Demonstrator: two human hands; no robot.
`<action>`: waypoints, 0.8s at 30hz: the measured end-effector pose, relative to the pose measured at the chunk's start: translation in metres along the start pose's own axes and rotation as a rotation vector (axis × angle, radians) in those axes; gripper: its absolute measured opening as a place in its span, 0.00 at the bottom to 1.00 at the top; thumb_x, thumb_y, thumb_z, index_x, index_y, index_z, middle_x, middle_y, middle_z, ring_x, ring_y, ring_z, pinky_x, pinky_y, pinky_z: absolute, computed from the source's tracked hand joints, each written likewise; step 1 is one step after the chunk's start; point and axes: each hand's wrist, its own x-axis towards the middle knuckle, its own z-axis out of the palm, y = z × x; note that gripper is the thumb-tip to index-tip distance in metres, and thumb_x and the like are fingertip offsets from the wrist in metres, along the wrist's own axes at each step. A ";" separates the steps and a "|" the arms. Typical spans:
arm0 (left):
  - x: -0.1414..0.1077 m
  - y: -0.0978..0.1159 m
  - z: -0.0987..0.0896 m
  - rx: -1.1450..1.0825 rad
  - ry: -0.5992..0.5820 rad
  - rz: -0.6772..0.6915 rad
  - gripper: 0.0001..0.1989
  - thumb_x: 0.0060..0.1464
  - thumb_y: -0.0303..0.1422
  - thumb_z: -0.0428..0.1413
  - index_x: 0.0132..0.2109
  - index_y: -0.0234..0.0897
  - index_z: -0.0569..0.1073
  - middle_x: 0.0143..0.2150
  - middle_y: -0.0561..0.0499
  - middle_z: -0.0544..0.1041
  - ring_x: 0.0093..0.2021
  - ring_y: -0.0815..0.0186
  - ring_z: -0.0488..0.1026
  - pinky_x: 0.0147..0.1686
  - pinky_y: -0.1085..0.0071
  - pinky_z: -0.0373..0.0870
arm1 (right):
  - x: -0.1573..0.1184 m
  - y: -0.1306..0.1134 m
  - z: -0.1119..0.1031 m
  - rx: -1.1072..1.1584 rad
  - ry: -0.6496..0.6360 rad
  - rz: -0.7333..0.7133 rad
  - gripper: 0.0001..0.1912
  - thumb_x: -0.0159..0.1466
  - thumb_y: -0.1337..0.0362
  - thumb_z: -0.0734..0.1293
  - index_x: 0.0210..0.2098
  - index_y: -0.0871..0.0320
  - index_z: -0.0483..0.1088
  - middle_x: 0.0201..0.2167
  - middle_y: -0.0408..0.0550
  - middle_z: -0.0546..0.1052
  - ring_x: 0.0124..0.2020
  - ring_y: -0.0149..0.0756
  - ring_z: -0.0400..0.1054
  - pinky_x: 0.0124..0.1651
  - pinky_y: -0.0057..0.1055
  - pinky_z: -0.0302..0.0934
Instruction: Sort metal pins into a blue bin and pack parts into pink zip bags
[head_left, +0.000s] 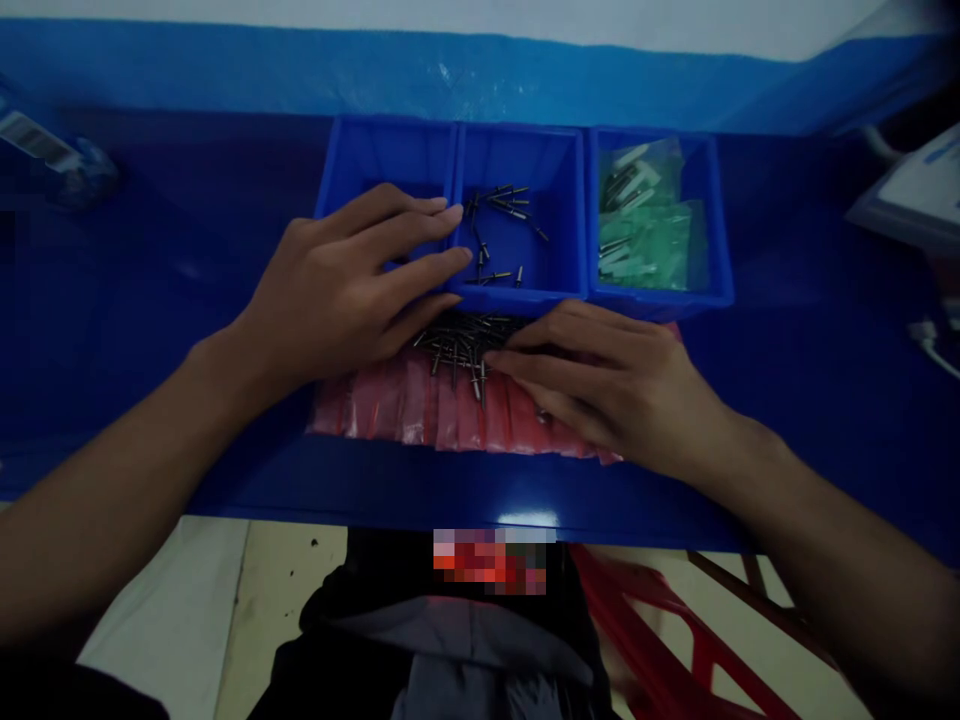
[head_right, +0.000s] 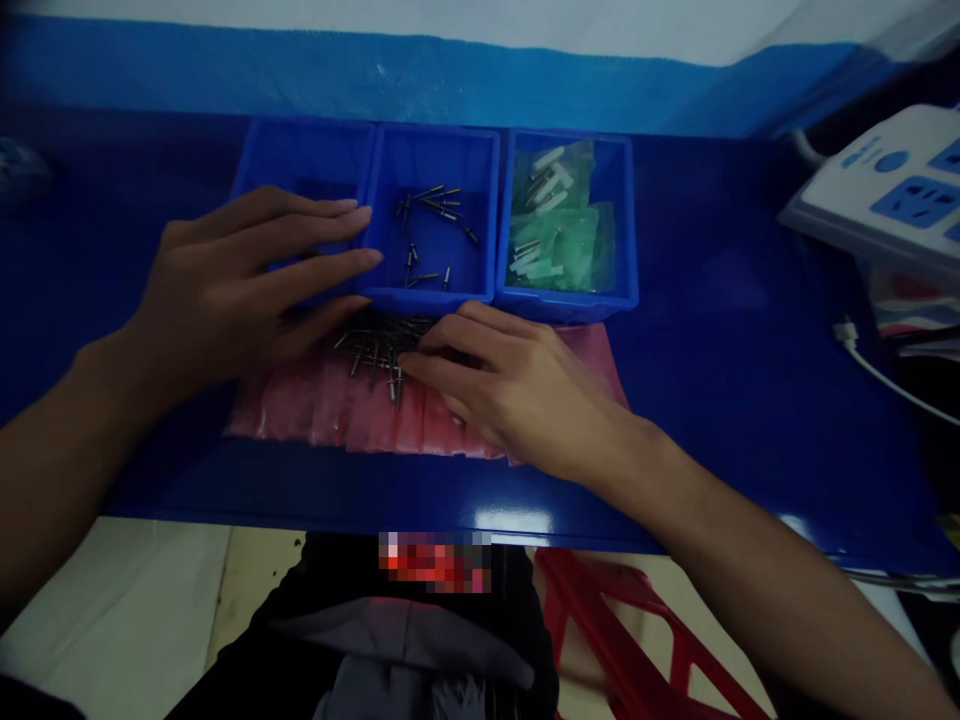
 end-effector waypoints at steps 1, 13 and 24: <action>0.000 -0.001 0.001 0.015 0.017 0.024 0.18 0.71 0.39 0.49 0.64 0.46 0.66 0.66 0.53 0.70 0.66 0.54 0.70 0.59 0.49 0.79 | 0.000 0.000 -0.001 -0.006 0.011 0.002 0.14 0.69 0.73 0.65 0.53 0.62 0.75 0.45 0.52 0.79 0.45 0.38 0.74 0.48 0.38 0.74; 0.000 0.000 0.000 0.089 0.020 0.032 0.18 0.71 0.39 0.49 0.65 0.46 0.65 0.66 0.53 0.71 0.66 0.56 0.71 0.57 0.54 0.81 | 0.006 -0.011 -0.014 0.105 0.280 0.236 0.09 0.67 0.73 0.69 0.44 0.55 0.79 0.41 0.46 0.82 0.41 0.33 0.77 0.44 0.33 0.72; 0.001 -0.001 0.000 0.105 0.042 0.062 0.18 0.70 0.39 0.51 0.63 0.42 0.67 0.64 0.51 0.72 0.64 0.54 0.73 0.53 0.52 0.83 | 0.010 -0.012 -0.015 0.501 0.478 0.395 0.16 0.64 0.72 0.71 0.50 0.52 0.79 0.53 0.46 0.81 0.58 0.43 0.75 0.60 0.45 0.73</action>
